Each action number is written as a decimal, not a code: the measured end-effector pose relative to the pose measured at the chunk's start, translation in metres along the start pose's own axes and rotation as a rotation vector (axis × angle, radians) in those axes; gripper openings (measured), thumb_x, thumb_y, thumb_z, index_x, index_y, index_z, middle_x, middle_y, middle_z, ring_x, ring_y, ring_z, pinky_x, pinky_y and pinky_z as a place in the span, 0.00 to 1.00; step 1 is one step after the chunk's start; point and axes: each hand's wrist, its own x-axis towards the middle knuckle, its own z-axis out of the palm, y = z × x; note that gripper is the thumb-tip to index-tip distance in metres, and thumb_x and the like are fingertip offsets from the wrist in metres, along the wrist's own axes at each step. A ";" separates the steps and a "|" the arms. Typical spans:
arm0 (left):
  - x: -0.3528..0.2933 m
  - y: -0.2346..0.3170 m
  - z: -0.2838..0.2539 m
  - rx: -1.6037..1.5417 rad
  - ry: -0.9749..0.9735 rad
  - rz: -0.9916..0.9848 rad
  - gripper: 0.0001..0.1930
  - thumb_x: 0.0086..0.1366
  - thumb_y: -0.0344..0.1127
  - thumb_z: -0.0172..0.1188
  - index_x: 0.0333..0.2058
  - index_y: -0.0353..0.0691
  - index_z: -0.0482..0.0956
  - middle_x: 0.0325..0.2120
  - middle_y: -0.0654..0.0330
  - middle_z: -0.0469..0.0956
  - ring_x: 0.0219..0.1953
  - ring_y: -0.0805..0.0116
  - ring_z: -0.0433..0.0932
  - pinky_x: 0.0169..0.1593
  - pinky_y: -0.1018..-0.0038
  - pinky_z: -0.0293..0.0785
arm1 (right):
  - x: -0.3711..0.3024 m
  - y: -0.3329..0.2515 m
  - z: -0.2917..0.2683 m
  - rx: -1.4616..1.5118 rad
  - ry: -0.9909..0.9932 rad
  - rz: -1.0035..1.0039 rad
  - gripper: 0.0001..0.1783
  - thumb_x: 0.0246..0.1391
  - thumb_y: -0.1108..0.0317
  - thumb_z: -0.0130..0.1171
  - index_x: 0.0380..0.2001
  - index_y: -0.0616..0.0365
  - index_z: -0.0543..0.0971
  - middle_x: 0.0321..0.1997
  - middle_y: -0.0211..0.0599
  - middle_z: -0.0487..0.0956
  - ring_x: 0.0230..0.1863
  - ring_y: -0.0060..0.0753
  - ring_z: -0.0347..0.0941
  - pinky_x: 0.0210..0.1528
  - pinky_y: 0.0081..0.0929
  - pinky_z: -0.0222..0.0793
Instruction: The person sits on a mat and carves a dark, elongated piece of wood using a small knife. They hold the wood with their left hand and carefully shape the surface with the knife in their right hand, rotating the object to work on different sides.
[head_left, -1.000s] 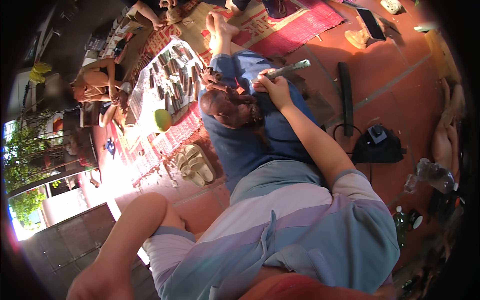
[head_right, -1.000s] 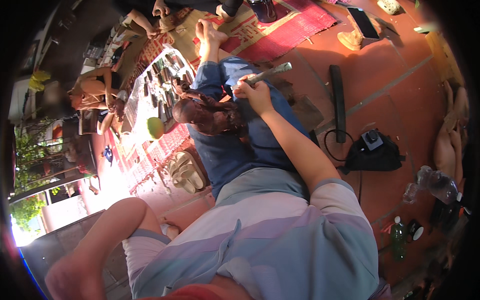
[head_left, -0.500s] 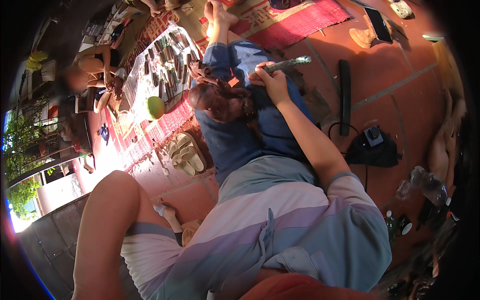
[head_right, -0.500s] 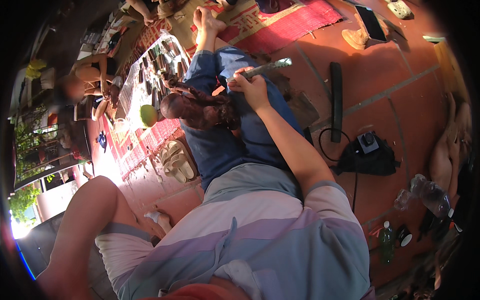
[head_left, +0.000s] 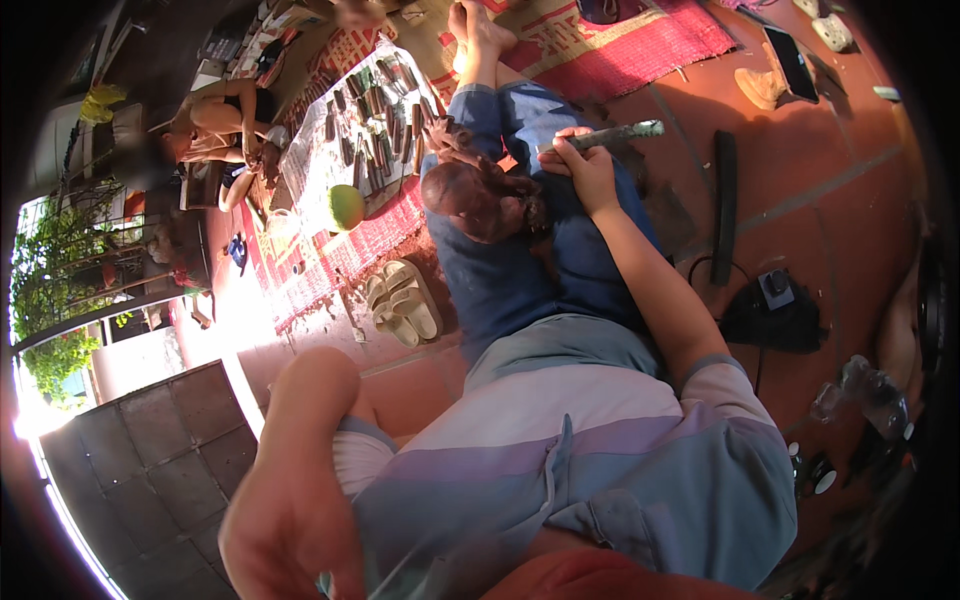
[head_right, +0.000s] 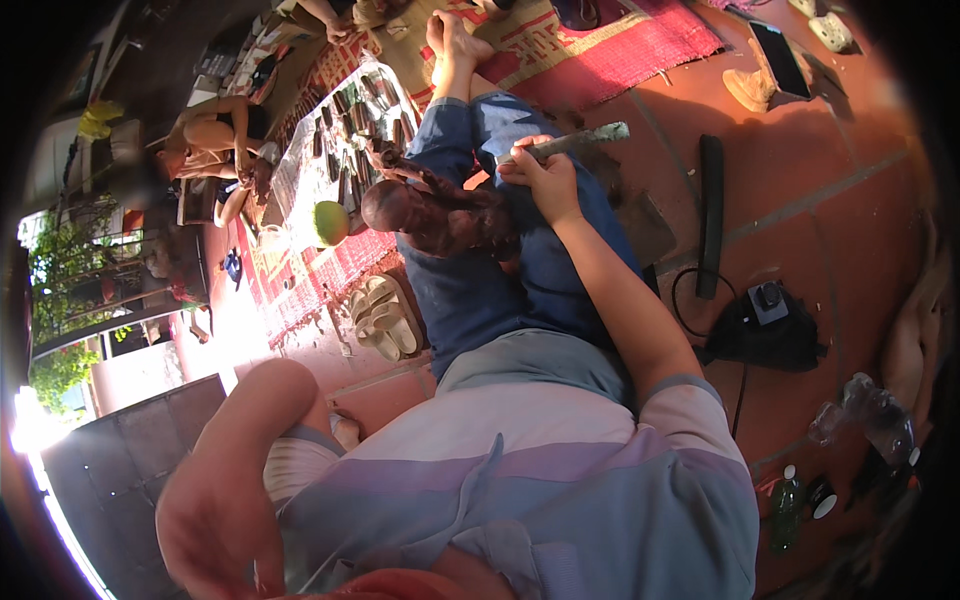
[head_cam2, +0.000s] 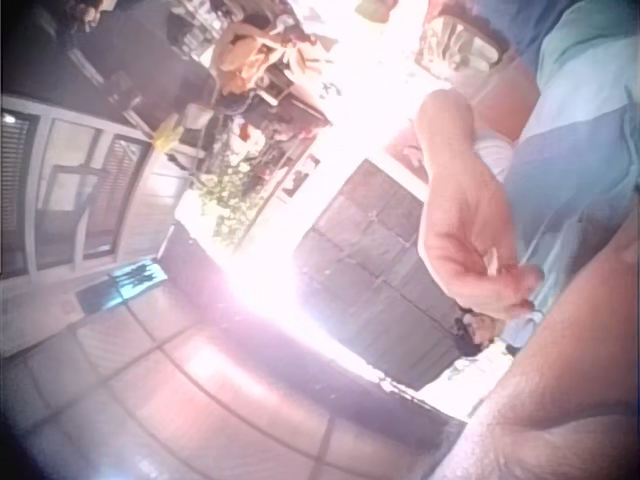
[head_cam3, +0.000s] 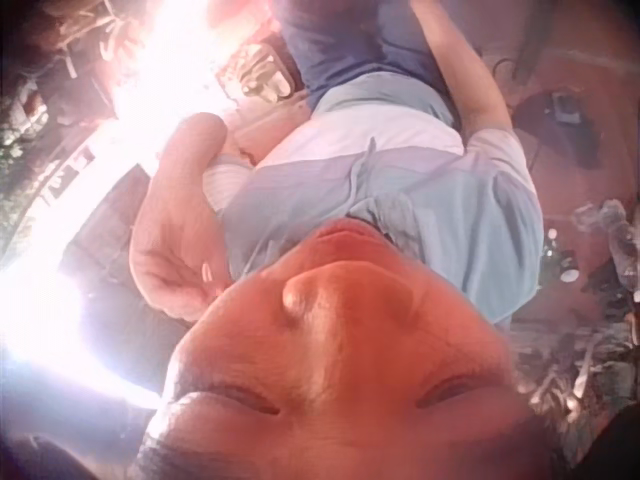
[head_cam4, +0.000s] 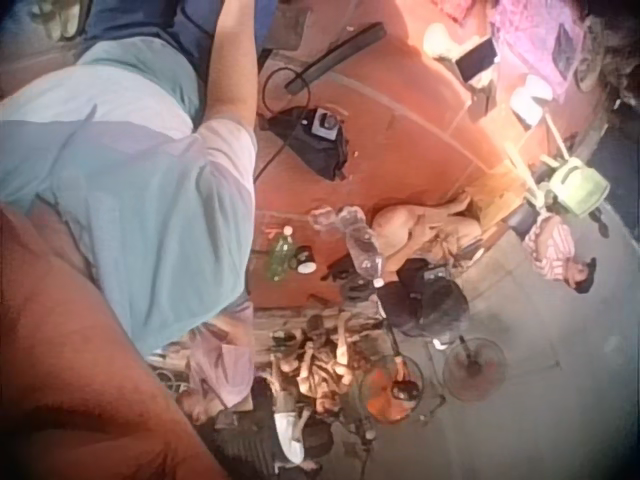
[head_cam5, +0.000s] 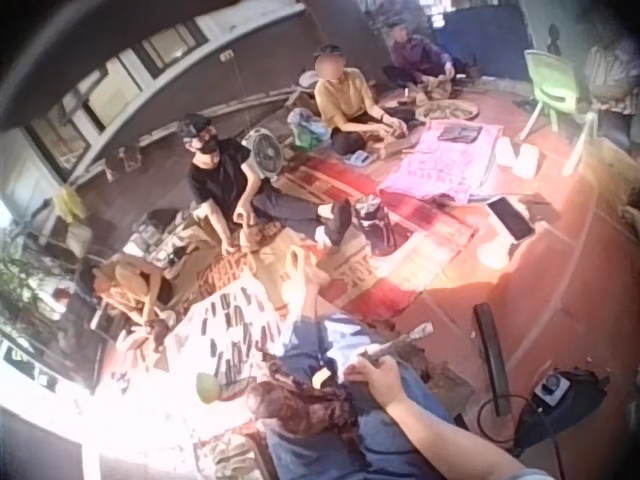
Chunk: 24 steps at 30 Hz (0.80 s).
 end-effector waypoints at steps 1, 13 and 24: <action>-0.021 -0.001 0.002 -0.063 0.042 -0.116 0.13 0.63 0.32 0.45 0.45 0.32 0.66 0.42 0.54 0.70 0.46 0.64 0.68 0.54 0.66 0.61 | 0.000 0.002 -0.001 -0.007 -0.002 0.001 0.09 0.53 0.70 0.55 0.35 0.63 0.71 0.33 0.40 0.76 0.32 0.29 0.76 0.35 0.25 0.76; -0.338 0.078 0.015 0.330 -0.633 -1.639 0.36 0.58 0.41 0.56 0.60 0.35 0.50 0.57 0.41 0.54 0.59 0.46 0.56 0.60 0.61 0.53 | -0.059 -0.045 0.016 0.009 0.013 -0.058 0.07 0.51 0.79 0.54 0.34 0.65 0.70 0.33 0.43 0.75 0.40 0.33 0.75 0.45 0.32 0.76; -0.247 -0.023 0.049 -0.245 0.152 -1.526 0.37 0.62 0.58 0.44 0.62 0.45 0.44 0.60 0.50 0.53 0.61 0.56 0.53 0.62 0.60 0.48 | -0.075 -0.050 0.046 -0.206 -0.207 -0.209 0.06 0.50 0.78 0.56 0.30 0.62 0.69 0.32 0.34 0.75 0.36 0.16 0.72 0.35 0.11 0.65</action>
